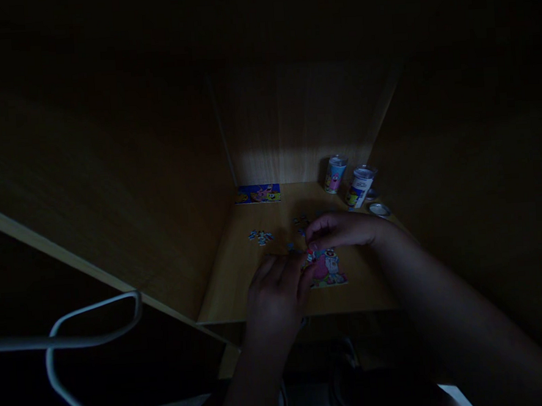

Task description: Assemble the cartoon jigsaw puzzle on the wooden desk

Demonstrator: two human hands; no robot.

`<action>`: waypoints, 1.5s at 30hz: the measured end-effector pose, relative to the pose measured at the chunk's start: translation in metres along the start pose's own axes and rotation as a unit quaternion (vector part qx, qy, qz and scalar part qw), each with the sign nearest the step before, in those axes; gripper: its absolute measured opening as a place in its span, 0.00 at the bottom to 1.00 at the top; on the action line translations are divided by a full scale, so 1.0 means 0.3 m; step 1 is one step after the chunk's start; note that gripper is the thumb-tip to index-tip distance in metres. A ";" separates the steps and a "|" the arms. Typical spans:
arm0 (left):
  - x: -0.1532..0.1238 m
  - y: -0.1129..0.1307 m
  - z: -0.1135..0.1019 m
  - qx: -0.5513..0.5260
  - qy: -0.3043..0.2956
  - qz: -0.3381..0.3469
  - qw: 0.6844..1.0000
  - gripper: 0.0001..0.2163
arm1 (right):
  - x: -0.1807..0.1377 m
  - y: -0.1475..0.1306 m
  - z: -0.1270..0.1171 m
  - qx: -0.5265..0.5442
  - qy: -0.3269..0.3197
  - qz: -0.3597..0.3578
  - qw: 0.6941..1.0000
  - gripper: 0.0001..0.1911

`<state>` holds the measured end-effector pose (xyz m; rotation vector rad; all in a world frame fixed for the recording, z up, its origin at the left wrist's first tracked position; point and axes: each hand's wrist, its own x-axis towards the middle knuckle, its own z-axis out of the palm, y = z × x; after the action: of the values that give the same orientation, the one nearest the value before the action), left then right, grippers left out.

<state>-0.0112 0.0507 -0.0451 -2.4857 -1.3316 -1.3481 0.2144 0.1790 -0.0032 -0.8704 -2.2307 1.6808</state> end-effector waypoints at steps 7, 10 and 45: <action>0.001 0.009 -0.003 -0.009 -0.007 0.004 1.000 0.12 | 0.005 0.006 0.000 0.007 -0.001 0.003 1.000 0.17; 0.003 0.011 -0.004 -0.007 -0.009 0.002 1.000 0.11 | 0.004 0.002 0.003 0.018 -0.003 0.008 1.000 0.17; 0.004 0.055 0.023 0.090 -0.080 -0.017 0.993 0.07 | 0.007 0.011 0.000 -0.057 0.007 0.037 0.998 0.19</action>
<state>0.0050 0.0436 -0.0426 -2.5034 -1.4601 -0.9994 0.2139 0.1808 -0.0067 -0.9989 -2.3303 1.5857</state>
